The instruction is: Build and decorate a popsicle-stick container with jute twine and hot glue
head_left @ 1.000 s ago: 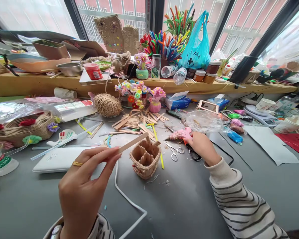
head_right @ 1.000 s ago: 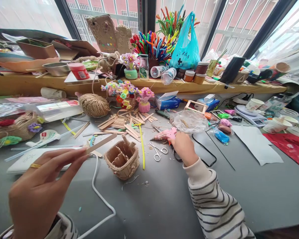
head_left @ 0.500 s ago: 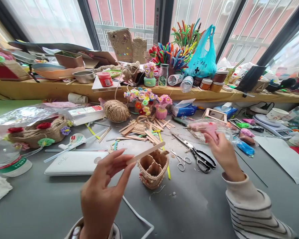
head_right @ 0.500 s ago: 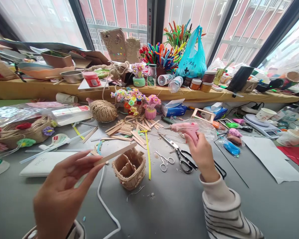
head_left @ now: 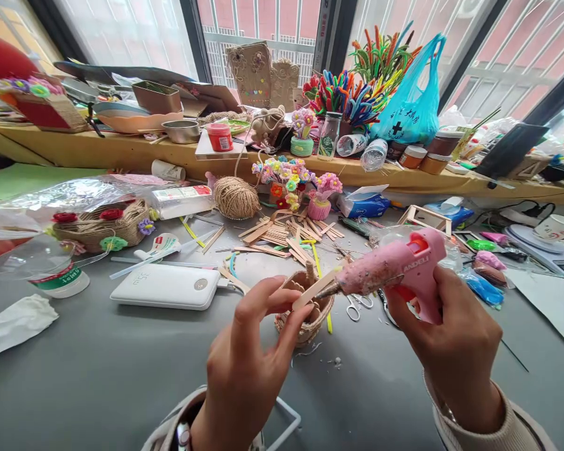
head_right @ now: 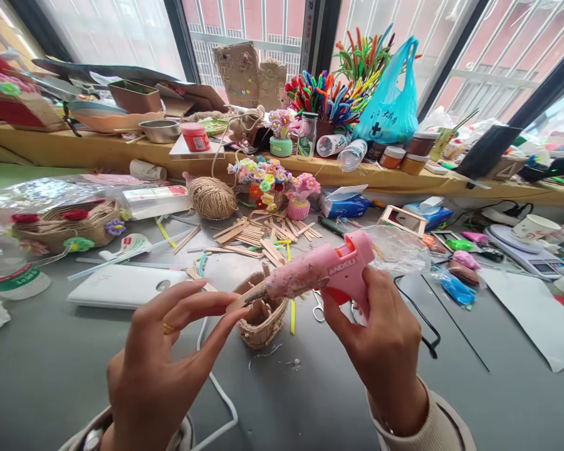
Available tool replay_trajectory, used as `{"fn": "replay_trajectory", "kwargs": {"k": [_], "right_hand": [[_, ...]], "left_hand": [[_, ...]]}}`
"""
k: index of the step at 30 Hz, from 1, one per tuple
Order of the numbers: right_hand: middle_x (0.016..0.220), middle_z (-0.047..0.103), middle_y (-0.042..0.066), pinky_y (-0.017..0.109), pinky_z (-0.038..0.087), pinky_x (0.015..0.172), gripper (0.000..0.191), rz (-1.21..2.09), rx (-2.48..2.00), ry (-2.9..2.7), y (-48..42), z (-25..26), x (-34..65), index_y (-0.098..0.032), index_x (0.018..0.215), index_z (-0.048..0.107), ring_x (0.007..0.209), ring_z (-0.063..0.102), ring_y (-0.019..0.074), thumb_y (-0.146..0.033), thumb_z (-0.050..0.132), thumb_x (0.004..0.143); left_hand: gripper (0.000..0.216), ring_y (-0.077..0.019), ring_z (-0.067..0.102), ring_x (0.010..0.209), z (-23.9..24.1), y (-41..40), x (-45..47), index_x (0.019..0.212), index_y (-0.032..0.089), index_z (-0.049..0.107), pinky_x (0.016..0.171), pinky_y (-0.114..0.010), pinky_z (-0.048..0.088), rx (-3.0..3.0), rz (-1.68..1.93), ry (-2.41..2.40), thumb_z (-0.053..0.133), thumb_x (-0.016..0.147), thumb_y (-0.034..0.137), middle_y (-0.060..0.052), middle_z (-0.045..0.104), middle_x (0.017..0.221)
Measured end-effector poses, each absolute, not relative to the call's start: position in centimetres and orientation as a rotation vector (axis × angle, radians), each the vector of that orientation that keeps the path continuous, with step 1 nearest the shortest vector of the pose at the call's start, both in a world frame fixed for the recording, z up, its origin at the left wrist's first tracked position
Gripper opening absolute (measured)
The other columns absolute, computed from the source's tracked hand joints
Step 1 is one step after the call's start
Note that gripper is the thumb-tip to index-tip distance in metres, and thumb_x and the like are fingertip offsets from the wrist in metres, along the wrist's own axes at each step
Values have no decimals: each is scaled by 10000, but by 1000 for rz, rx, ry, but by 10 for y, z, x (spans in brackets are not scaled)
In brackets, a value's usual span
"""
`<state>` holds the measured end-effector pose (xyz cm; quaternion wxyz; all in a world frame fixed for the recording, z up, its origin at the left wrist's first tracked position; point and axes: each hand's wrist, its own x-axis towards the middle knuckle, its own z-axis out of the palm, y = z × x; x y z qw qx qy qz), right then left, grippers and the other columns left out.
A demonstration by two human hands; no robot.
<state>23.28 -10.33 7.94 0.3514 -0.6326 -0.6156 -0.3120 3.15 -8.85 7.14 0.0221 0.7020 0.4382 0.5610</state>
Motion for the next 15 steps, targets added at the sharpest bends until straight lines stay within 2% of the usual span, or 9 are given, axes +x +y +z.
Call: {"fn": "replay_trajectory", "kwargs": {"k": [7, 15], "right_hand": [[783, 627, 82, 287, 403, 516, 298, -855, -1588, -1653, -104, 74, 231, -160, 983, 476, 653, 593, 194, -372, 553, 788], [761, 621, 75, 277, 400, 512, 304, -859, -1526, -1695, -106, 75, 232, -156, 970, 466, 640, 596, 188, -360, 581, 777]], "left_hand": [[544, -123, 683, 672, 75, -91, 34, 1141, 212, 426, 719, -229, 555, 2193, 1711, 1355, 700, 676, 140, 24, 693, 774], [537, -117, 682, 703, 75, -92, 34, 1156, 195, 425, 748, -215, 548, 2196, 1711, 1314, 677, 691, 104, 17, 694, 804]]}}
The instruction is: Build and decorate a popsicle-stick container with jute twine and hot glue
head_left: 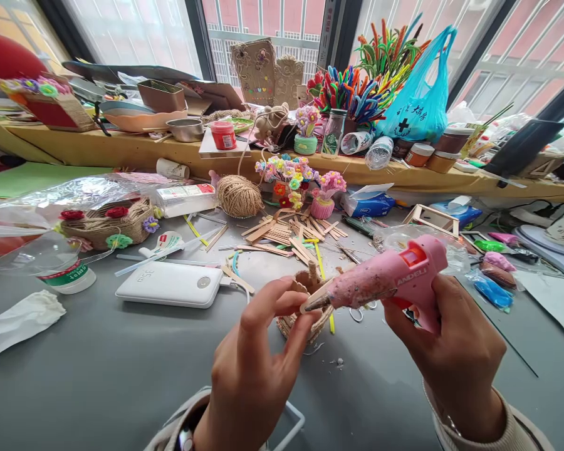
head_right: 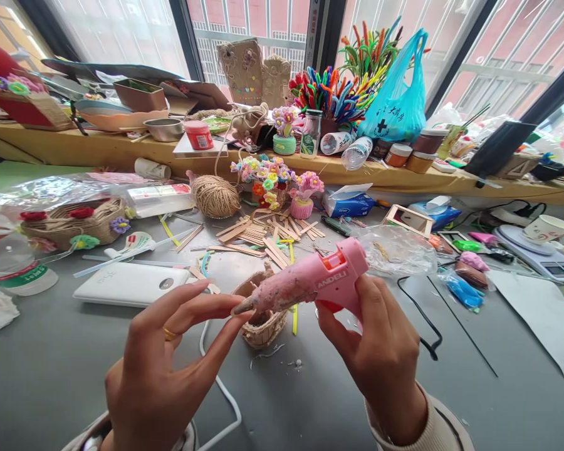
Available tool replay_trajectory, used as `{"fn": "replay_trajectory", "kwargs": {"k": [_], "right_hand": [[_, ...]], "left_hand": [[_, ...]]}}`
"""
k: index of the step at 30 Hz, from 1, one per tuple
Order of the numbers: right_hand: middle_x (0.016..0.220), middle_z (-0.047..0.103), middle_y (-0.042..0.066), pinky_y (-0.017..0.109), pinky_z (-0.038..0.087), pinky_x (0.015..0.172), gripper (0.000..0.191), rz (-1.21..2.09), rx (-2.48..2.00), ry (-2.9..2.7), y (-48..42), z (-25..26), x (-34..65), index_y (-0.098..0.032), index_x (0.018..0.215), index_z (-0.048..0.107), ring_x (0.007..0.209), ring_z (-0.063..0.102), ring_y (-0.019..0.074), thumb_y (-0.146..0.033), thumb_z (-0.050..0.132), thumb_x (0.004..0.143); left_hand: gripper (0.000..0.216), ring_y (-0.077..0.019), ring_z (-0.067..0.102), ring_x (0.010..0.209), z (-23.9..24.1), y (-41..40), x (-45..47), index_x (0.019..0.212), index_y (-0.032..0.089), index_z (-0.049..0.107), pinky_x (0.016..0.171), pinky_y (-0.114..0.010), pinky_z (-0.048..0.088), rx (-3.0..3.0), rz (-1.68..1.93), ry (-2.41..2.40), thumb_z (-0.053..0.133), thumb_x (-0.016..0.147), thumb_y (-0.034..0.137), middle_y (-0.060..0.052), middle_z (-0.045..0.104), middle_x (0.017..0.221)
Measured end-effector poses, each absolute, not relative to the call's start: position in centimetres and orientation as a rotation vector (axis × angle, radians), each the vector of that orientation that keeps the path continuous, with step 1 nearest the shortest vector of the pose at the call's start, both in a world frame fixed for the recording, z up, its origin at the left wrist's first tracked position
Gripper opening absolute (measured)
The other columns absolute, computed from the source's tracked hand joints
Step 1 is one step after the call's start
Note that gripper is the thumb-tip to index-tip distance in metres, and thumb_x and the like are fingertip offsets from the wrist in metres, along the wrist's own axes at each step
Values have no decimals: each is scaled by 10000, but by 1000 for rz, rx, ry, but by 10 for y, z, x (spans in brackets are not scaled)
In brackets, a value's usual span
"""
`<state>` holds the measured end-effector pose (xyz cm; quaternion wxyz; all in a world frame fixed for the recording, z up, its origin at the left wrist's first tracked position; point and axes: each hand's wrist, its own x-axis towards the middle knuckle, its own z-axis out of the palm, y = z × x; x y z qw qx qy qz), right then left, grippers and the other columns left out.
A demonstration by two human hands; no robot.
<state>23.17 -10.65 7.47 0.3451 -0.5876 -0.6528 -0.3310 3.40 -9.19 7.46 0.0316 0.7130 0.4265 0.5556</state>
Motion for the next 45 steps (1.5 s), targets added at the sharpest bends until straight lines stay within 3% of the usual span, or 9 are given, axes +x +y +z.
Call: {"fn": "replay_trajectory", "kwargs": {"k": [21, 45], "right_hand": [[711, 605, 54, 240, 333, 465, 253, -996, -1438, -1723, -103, 74, 237, -115, 862, 503, 622, 588, 146, -330, 608, 779], [678, 553, 26, 234, 312, 448, 229, -950, -1439, -1706, -104, 71, 239, -139, 804, 476, 613, 564, 143, -320, 613, 774]], "left_hand": [[572, -89, 678, 729, 72, -94, 33, 1165, 147, 437, 784, -150, 509, 2227, 1760, 1293, 695, 663, 58, 12, 694, 819], [547, -92, 678, 705, 74, -94, 33, 1149, 136, 452, 793, -166, 518, 2250, 1793, 1295, 697, 664, 73, 10, 696, 799]]}}
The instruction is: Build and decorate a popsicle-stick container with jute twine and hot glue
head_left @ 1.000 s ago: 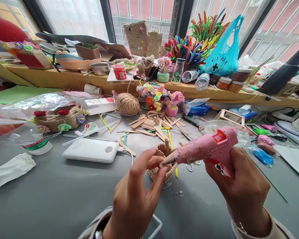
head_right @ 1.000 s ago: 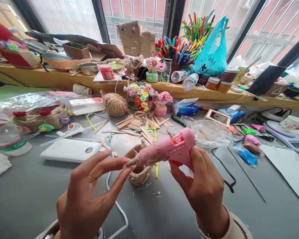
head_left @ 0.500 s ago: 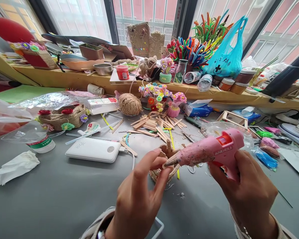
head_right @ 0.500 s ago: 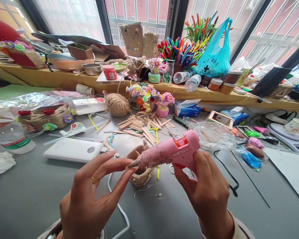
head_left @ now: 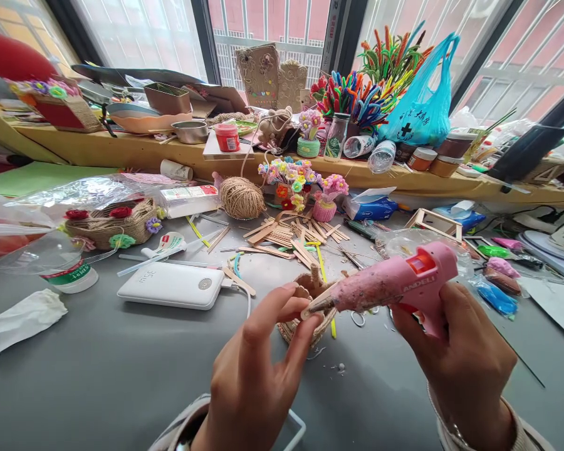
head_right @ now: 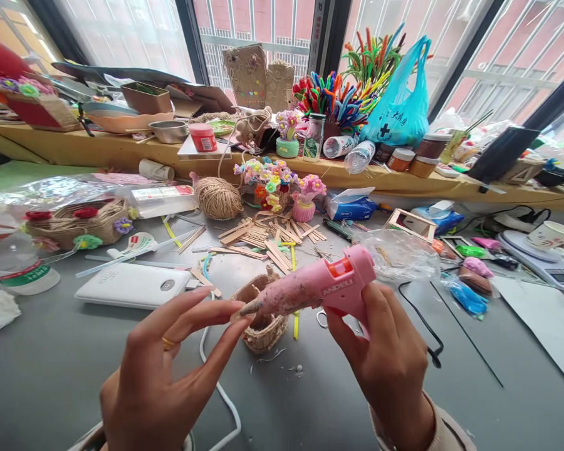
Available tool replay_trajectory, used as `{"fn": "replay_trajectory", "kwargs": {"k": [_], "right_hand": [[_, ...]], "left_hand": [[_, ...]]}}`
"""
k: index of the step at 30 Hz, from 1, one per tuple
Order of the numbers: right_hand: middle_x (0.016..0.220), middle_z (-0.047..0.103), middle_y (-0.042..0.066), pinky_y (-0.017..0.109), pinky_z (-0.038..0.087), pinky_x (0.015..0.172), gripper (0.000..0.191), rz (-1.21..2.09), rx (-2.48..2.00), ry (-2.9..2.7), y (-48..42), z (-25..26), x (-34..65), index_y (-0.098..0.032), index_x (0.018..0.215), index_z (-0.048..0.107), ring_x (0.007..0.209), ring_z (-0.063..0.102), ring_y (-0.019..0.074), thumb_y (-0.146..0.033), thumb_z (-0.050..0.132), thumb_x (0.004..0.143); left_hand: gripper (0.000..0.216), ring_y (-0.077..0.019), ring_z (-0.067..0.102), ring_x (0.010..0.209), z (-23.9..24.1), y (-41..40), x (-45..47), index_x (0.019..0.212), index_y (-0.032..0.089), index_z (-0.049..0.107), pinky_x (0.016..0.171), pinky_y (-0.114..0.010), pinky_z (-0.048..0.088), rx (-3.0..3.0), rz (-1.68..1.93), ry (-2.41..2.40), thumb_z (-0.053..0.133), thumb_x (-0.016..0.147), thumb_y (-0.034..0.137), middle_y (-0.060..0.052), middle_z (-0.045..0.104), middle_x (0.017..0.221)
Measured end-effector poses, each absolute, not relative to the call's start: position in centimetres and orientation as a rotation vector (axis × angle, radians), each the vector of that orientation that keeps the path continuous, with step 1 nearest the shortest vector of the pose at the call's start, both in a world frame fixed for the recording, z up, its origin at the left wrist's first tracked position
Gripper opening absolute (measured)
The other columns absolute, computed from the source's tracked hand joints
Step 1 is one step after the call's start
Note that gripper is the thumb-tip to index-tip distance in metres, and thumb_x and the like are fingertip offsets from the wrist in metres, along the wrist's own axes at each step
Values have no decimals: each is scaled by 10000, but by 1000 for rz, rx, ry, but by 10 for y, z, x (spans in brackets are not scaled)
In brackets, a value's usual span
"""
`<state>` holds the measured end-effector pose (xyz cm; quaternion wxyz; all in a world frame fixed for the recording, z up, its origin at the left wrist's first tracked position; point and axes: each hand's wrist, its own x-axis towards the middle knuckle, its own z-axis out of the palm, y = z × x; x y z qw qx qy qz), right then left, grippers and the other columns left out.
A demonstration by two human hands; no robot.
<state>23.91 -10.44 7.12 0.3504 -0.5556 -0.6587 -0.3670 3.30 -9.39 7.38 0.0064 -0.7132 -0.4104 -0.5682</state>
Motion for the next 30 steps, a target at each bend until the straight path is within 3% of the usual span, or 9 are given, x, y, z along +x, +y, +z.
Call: {"fn": "replay_trajectory", "kwargs": {"k": [20, 30], "right_hand": [[699, 556, 3, 233, 323, 460, 226, -948, -1471, -1660, -104, 72, 238, -162, 877, 475, 560, 504, 106, -338, 588, 791], [652, 524, -12, 244, 299, 446, 191, -930, -1530, -1615, -107, 73, 240, -183, 802, 475, 532, 476, 98, -331, 593, 787]], "left_hand": [[582, -116, 683, 673, 74, -96, 31, 1159, 184, 463, 725, -203, 555, -2161, -1774, -1349, 727, 644, 127, 21, 707, 800], [363, -96, 686, 648, 79, -97, 31, 977, 203, 541, 683, -140, 542, -2082, -1644, -1515, 727, 666, 216, 69, 716, 722]]}}
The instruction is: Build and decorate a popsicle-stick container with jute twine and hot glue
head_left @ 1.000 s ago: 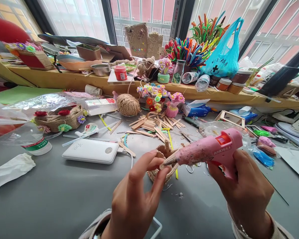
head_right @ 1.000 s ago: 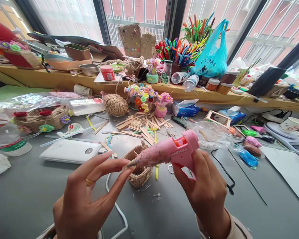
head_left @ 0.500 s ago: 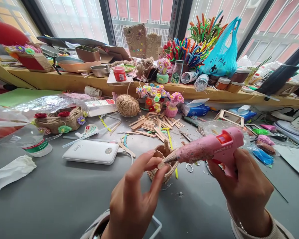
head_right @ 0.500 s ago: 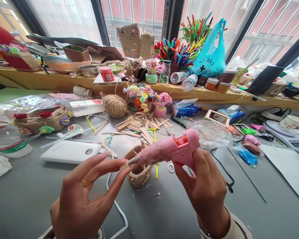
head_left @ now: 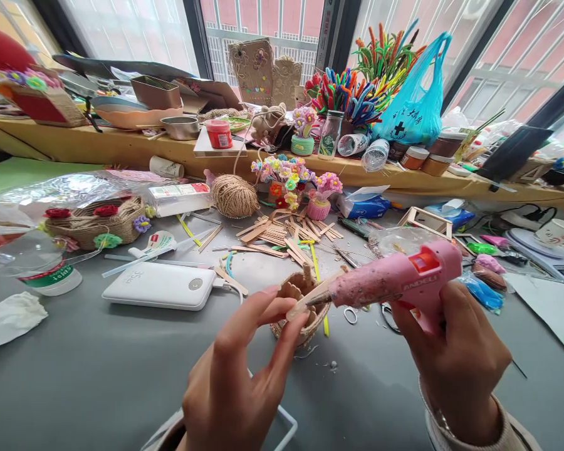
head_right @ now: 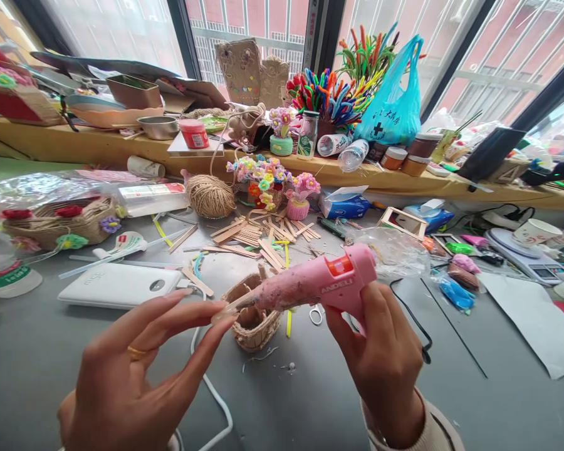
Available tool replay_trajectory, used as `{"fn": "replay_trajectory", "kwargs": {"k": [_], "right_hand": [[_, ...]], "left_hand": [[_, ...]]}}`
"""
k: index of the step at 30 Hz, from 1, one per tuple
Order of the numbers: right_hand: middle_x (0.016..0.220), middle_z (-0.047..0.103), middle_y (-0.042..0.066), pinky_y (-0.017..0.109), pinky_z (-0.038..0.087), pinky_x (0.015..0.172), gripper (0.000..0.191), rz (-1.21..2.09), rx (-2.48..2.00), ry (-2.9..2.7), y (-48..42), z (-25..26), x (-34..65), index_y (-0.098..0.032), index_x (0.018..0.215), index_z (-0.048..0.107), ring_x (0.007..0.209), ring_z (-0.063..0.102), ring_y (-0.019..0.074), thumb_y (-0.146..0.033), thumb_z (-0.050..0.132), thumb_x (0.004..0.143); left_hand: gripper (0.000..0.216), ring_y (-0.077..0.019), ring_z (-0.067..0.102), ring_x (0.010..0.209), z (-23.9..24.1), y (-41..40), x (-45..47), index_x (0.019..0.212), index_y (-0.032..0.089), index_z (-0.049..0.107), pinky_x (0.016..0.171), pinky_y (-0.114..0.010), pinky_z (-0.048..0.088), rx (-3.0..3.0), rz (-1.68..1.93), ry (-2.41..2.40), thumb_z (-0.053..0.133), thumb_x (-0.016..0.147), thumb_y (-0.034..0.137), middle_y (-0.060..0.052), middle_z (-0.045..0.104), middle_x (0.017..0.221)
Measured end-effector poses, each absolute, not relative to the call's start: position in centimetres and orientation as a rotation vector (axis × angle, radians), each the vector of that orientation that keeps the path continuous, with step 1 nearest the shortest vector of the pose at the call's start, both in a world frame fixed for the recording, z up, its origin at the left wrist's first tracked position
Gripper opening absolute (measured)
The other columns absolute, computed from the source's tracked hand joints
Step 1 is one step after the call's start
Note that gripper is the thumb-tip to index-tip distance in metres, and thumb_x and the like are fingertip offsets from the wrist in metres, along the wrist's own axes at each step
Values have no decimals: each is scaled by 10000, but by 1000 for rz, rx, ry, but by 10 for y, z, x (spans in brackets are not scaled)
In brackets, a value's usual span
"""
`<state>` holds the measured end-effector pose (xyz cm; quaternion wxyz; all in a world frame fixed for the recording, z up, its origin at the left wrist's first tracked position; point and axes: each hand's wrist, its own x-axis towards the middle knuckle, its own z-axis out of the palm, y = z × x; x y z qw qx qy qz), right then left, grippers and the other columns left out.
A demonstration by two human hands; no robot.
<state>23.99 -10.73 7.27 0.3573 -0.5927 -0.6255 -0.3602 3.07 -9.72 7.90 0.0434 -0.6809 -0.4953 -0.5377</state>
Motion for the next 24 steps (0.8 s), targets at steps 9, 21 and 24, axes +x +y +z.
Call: {"fn": "replay_trajectory", "kwargs": {"k": [9, 21, 24], "right_hand": [[660, 541, -3, 235, 307, 445, 191, -955, -1485, -1628, -105, 75, 240, -165, 817, 479, 538, 502, 98, -283, 622, 770], [671, 562, 8, 228, 342, 468, 193, -958, -1493, -1616, -106, 74, 243, -160, 847, 488, 553, 533, 116, -279, 619, 771], [677, 562, 14, 225, 350, 476, 201, -961, -1486, -1620, -107, 73, 244, -151, 856, 488, 557, 533, 116, -275, 621, 770]], "left_hand": [[359, -127, 691, 656, 83, -101, 30, 980, 200, 531, 669, -195, 563, -2092, -1654, -1608, 718, 676, 241, 56, 722, 733], [340, -123, 691, 655, 83, -103, 28, 946, 194, 554, 682, -168, 561, -2084, -1580, -1632, 728, 664, 274, 53, 724, 724], [302, -108, 688, 638, 84, -103, 27, 892, 192, 571, 662, -143, 550, -2076, -1534, -1641, 734, 656, 288, 61, 722, 706]]}}
